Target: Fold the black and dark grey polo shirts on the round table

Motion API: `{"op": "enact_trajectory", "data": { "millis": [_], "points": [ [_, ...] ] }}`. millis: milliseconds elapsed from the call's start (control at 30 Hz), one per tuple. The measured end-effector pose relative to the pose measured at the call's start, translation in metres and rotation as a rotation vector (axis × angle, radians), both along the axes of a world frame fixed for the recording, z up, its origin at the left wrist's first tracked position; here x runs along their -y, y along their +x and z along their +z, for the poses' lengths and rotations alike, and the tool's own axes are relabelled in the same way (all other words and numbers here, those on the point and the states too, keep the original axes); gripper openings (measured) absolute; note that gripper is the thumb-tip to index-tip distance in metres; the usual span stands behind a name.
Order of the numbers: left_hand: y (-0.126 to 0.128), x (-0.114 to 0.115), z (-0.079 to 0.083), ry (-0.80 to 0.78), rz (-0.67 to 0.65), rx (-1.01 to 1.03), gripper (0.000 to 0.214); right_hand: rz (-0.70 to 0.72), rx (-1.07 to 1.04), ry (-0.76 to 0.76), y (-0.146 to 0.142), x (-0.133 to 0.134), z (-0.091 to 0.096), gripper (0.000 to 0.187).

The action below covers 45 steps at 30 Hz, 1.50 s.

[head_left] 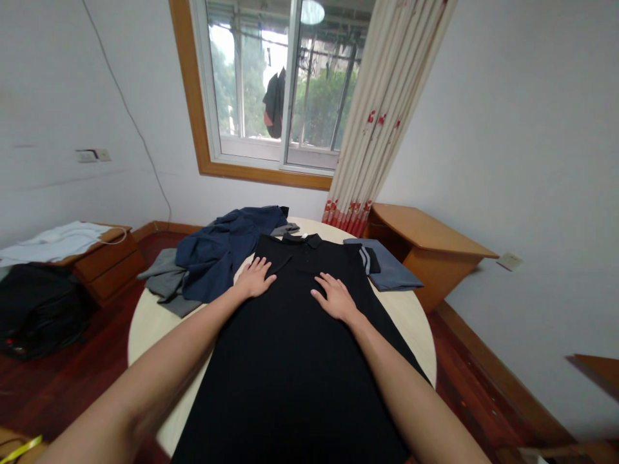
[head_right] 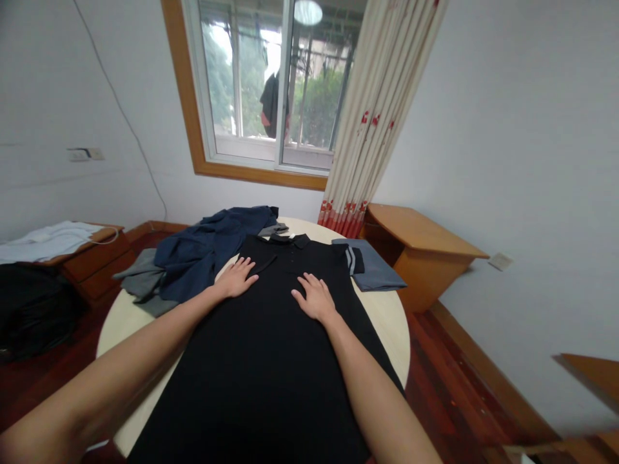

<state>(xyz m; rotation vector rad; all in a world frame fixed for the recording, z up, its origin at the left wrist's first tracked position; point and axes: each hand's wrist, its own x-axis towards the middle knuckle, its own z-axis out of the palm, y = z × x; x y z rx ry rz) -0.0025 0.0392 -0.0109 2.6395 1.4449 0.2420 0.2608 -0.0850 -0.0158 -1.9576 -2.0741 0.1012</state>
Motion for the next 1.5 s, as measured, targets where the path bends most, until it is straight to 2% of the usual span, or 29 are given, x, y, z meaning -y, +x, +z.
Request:
{"op": "enact_trajectory", "data": {
  "millis": [100, 200, 300, 400, 533, 667, 833, 1033, 1233, 1367, 1500],
  "points": [
    [-0.004, 0.011, 0.005, -0.065, -0.008, -0.011, 0.069, -0.011, 0.038, -0.032, -0.002, 0.012, 0.005, 0.057],
    [-0.011, 0.01, 0.011, -0.079, -0.032, 0.028, 0.065, -0.023, 0.079, -0.065, -0.012, 0.001, 0.024, 0.054],
    [-0.016, 0.004, 0.011, 0.001, -0.043, 0.053, 0.058, 0.048, 0.075, 0.045, -0.037, -0.041, 0.046, 0.049],
    [-0.017, 0.002, 0.006, 0.007, -0.029, 0.019, 0.056, 0.23, 0.049, 0.088, -0.073, -0.104, 0.054, 0.047],
    [-0.017, 0.003, -0.001, 0.028, -0.019, 0.012, 0.056, 0.367, 0.05, -0.028, -0.116, -0.175, 0.043, 0.048],
    [-0.015, 0.002, -0.004, 0.026, -0.009, 0.003, 0.058, 0.374, 0.043, -0.155, -0.133, -0.208, 0.026, 0.051],
    [-0.013, -0.002, -0.008, 0.054, 0.012, 0.018, 0.06, 0.32, 0.031, -0.169, -0.133, -0.225, 0.016, 0.057],
    [-0.011, 0.003, -0.012, 0.104, 0.028, -0.02, 0.063, 0.224, 0.03, -0.163, -0.13, -0.242, 0.02, 0.061],
    [-0.011, 0.003, -0.024, 0.14, 0.009, -0.003, 0.064, 0.161, 0.035, -0.047, -0.136, -0.23, 0.019, 0.061],
    [-0.012, 0.001, -0.026, 0.132, 0.005, -0.007, 0.062, 0.191, 0.015, -0.134, -0.132, -0.225, 0.014, 0.064],
    [-0.014, 0.002, -0.022, 0.109, -0.003, -0.018, 0.061, 0.178, -0.003, -0.174, -0.127, -0.235, 0.012, 0.065]
  ]
}}
